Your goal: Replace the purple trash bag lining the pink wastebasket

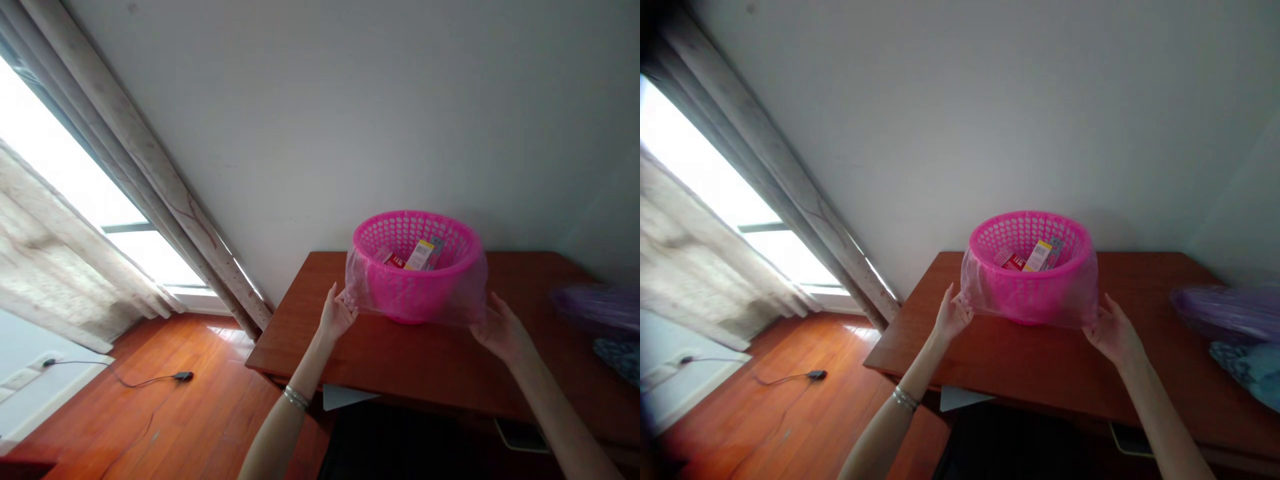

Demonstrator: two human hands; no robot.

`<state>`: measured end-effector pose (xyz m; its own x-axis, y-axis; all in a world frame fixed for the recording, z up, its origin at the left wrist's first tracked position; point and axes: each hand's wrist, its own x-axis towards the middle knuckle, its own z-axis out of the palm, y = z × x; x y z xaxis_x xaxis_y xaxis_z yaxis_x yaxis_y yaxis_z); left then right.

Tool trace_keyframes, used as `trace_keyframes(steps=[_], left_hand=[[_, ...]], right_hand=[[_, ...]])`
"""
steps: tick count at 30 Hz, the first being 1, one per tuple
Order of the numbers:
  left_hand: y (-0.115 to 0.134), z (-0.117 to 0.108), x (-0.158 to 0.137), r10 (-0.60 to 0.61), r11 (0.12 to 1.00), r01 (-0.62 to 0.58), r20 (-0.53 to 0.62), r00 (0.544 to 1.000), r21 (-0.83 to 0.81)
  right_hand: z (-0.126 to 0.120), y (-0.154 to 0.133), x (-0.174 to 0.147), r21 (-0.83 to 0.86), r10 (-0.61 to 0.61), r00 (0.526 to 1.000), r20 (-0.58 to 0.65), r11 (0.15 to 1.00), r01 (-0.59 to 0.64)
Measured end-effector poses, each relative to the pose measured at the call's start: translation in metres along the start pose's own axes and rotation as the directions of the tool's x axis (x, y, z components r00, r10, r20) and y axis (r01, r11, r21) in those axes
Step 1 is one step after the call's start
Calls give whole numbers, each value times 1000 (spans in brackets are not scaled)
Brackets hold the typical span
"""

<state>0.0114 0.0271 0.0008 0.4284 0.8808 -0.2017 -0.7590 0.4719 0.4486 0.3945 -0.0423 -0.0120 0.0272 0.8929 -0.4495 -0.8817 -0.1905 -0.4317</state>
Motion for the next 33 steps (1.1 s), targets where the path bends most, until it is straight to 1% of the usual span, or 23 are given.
trace_keyframes(steps=[2,5,7,11,18,21,23,25,27,28,31,33], left_hand=[[0,6,-8,8,1000,-7,58,998,-13],[-3,17,-19,-27,1000,27,109,994,0],[-7,24,-25,-39,999,39,143,989,6],[-17,36,-34,-16,1000,17,207,978,-5],[-31,58,-39,39,988,-80,288,957,132],[-32,70,-40,63,982,-115,314,947,150],[-31,79,-41,86,980,-140,331,940,143],[-28,90,-41,126,976,-178,343,931,124],[-23,102,-39,182,968,-229,330,926,107],[-19,108,-37,214,961,-256,308,927,102],[-5,122,-25,295,945,-315,191,936,87],[8,130,-14,307,946,-314,97,947,81]], right_hand=[[3,-1,-5,-38,-13,1000,7,999,14],[10,0,-14,-76,-2,1000,-5,997,2],[15,2,-21,-76,6,1000,-8,997,-6],[28,7,-36,-44,-27,1000,0,999,27],[59,5,-56,86,-74,995,73,994,68],[76,3,-62,172,-68,993,92,984,52],[88,2,-64,237,-69,995,70,970,51],[99,0,-64,264,-109,994,16,959,101],[108,-3,-61,249,-163,987,-13,955,161],[111,-5,-60,233,-189,982,-6,955,185],[115,-14,-53,172,-286,957,37,946,276],[116,-22,-51,116,-365,930,45,926,358]])
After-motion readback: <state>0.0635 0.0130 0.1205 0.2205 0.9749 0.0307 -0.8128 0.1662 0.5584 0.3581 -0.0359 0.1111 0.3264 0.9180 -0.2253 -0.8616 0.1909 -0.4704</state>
